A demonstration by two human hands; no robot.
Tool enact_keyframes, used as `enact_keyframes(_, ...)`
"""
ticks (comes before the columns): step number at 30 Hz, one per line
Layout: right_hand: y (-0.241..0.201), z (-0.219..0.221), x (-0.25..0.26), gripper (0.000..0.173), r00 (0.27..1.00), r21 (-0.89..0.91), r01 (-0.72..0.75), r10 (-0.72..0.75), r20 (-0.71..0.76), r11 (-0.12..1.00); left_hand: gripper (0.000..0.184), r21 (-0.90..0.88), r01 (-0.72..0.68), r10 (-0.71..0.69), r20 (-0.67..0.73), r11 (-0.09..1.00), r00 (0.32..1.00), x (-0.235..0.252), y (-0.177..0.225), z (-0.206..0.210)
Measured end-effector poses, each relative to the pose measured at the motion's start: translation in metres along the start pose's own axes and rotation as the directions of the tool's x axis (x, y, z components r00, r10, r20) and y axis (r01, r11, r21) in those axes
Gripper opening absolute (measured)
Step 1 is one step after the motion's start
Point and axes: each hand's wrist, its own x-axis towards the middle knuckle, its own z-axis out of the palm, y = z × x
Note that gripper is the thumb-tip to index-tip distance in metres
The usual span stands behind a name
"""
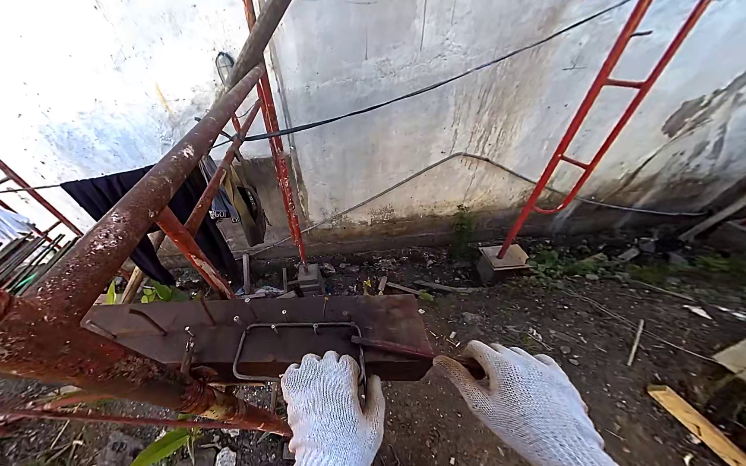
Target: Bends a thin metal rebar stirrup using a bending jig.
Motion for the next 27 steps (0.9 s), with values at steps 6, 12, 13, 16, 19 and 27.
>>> enact_keyframes(6, -0.006, -0.012, -0.003, 0.077, 0.996, -0.006, -0.017, 0.017, 0.085, 1.000, 0.039, -0.059, 0.048, -0.032, 0.253, 0.997, 0.967, 0.004, 0.006, -0.031)
enact_keyframes(12, -0.025, -0.012, -0.018, 0.077, 0.991, -0.040, -0.127, 0.125, -0.045, 0.991, 0.036, -0.056, 0.014, -0.002, 0.201, 0.998, 0.980, 0.004, 0.005, -0.028)
enact_keyframes(13, -0.028, -0.012, -0.020, 0.077, 0.989, -0.043, -0.136, 0.133, -0.063, 0.990, 0.037, -0.062, 0.016, 0.001, 0.274, 0.998, 0.962, 0.006, 0.006, -0.037)
enact_keyframes(16, -0.040, -0.018, -0.030, 0.077, 0.979, -0.058, -0.199, 0.197, -0.049, 0.978, 0.035, -0.078, -0.013, 0.034, 0.277, 0.997, 0.960, 0.006, 0.003, -0.040)
enact_keyframes(19, -0.047, -0.021, -0.035, 0.080, 0.972, -0.079, -0.236, 0.233, -0.041, 0.969, 0.038, -0.070, -0.004, 0.032, 0.399, 0.998, 0.916, 0.011, 0.004, -0.056)
enact_keyframes(27, -0.017, -0.008, -0.017, 0.076, 0.992, -0.045, -0.119, 0.117, -0.050, 0.992, 0.042, -0.167, -0.120, 0.120, -0.010, 0.979, 0.993, -0.005, -0.026, -0.013)
